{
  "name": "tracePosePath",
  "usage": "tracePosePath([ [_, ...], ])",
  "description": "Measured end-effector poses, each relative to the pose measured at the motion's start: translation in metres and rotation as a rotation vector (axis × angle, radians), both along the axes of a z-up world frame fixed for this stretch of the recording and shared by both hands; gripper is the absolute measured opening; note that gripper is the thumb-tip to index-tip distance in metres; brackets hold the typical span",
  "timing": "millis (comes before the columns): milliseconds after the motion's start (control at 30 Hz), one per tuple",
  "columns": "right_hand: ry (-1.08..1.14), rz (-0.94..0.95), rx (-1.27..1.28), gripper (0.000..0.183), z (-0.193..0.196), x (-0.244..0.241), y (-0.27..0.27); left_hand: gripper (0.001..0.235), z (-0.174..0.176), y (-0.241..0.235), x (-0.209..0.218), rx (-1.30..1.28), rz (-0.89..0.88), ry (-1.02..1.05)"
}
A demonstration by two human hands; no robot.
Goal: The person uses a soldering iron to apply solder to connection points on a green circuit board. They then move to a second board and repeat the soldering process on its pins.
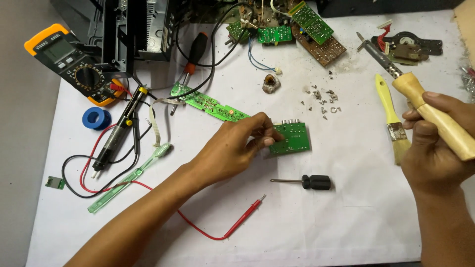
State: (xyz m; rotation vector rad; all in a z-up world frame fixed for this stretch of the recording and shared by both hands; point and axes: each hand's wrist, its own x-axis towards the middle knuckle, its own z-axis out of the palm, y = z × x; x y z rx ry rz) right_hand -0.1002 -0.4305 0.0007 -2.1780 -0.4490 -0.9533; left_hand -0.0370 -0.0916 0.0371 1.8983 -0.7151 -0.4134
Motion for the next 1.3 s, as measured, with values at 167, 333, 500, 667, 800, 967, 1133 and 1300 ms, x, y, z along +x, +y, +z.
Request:
tracePosePath([
  [167, 0.008, 0.008, 0.015, 0.041, -0.003, -0.002, 0.000, 0.025, -0.023, 0.004, 0.002, 0.201, -0.053, -0.355],
  [333, 0.035, 0.008, -0.022, 0.046, -0.007, -0.004, -0.007, 0.018, -0.004, 0.017, 0.009, 0.095, 0.019, -0.191],
  [500, 0.082, -0.026, 0.006, 0.053, -0.021, -0.009, -0.015, 0.016, 0.002, 0.033, 0.016, -0.015, 0.046, 0.010],
  [667, 0.112, -0.048, -0.012, 0.060, -0.022, -0.015, -0.016, 0.012, -0.004, 0.039, 0.020, 0.047, -0.120, -0.200],
  [800, 0.152, -0.068, 0.022, 0.070, -0.031, -0.015, -0.024, 0.010, -0.008, 0.038, 0.018, 0.091, -0.247, -0.437],
  [967, 0.168, -0.076, 0.017, 0.067, -0.035, -0.017, -0.028, 0.028, -0.020, 0.040, 0.023, 0.194, -0.194, -0.498],
  [1133, 0.201, -0.099, 0.017, 0.068, -0.029, -0.018, -0.021, 0.044, -0.021, 0.038, 0.031, 0.229, -0.020, -0.309],
  [1300, 0.198, -0.074, 0.005, 0.065, -0.028, -0.021, -0.020, 0.014, -0.024, 0.030, 0.030, 0.112, -0.024, -0.430],
])
